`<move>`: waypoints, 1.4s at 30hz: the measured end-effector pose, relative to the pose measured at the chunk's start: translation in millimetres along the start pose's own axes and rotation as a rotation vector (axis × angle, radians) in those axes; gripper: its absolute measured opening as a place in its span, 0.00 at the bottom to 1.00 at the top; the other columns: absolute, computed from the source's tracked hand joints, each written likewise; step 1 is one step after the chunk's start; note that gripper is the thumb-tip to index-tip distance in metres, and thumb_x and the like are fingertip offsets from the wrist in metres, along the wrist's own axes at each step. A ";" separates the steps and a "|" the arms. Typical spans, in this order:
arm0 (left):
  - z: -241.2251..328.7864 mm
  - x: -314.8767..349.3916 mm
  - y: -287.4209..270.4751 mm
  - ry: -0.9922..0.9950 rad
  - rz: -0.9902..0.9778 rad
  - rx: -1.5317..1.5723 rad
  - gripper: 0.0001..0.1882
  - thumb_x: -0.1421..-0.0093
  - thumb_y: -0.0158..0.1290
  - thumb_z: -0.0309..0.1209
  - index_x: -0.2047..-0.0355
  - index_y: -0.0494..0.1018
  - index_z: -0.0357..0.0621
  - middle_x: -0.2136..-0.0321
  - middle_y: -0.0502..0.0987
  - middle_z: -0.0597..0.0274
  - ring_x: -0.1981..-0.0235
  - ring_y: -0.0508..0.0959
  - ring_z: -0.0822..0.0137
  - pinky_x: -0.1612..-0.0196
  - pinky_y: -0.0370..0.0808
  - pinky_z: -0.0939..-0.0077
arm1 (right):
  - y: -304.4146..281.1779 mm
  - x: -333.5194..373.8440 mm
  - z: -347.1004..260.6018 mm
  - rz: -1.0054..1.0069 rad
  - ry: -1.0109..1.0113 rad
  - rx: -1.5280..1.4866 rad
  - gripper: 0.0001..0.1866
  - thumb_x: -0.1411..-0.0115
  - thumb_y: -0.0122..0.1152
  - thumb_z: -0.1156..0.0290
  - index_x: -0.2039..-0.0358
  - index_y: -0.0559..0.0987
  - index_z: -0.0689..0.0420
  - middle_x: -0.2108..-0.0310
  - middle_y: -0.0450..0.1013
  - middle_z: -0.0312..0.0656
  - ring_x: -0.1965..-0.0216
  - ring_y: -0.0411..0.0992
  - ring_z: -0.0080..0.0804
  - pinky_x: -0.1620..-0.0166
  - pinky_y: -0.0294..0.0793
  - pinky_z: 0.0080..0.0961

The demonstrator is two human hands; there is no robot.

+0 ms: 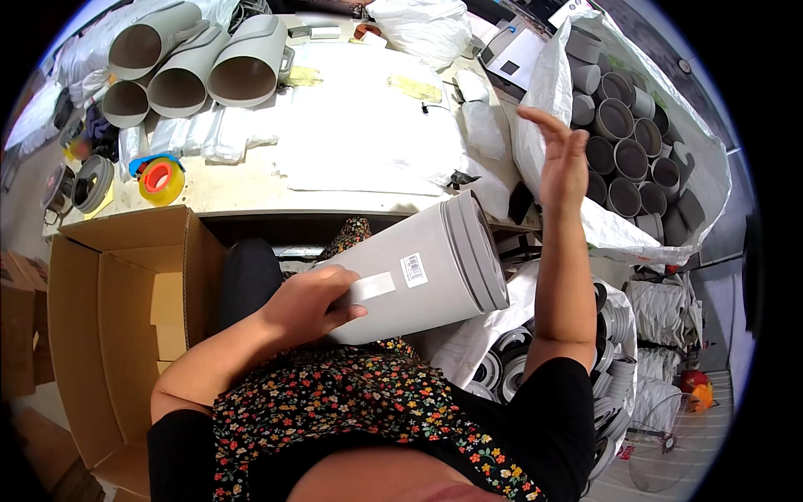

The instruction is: The person repeatedly picks up gray cylindrical appliances, wraps them in white protective plastic, and places them into a cardboard box. The process involves handling the items one by one, wrapping them, and stacking them inside the box.

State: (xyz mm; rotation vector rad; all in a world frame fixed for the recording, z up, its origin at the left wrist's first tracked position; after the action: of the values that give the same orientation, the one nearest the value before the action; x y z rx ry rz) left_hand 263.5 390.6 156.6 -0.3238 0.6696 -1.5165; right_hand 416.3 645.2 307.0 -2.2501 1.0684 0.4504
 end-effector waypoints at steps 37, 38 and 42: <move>-88.2 -41.8 -17.6 -0.326 -0.108 0.441 0.16 0.43 0.52 0.34 0.58 0.67 0.38 0.72 0.72 0.67 0.73 0.70 0.77 0.68 0.70 0.82 | 34.8 28.6 86.6 -0.305 0.478 -0.010 0.24 0.35 0.39 0.53 0.56 0.76 0.59 0.58 0.74 0.39 0.53 0.68 0.28 0.46 0.63 0.27; -96.5 -39.5 -20.4 -0.356 -0.089 0.490 0.17 0.42 0.52 0.35 0.57 0.66 0.38 0.72 0.72 0.67 0.73 0.70 0.77 0.68 0.70 0.81 | 28.3 35.2 75.5 -0.384 0.444 -0.030 0.24 0.35 0.39 0.53 0.55 0.76 0.58 0.57 0.73 0.39 0.53 0.68 0.28 0.46 0.63 0.27; -114.3 -40.6 -22.9 -0.370 -0.067 0.672 0.18 0.41 0.51 0.38 0.57 0.65 0.38 0.73 0.71 0.67 0.76 0.69 0.76 0.71 0.69 0.81 | 43.0 75.3 51.9 -0.476 0.075 0.100 0.26 0.37 0.42 0.50 0.47 0.70 0.55 0.53 0.70 0.44 0.50 0.66 0.37 0.44 0.61 0.31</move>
State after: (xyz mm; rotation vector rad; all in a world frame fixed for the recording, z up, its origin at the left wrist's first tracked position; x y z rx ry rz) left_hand 181.1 452.6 88.7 -0.1020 -0.1559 -1.5966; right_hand 426.7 613.8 211.6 -2.3437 0.5426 0.1097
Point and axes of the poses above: each hand's wrist, its own x-axis away from the middle knuckle, its own y-axis out of the palm, z = x × y, the point moved 5 cm from there along -x, towards the middle knuckle
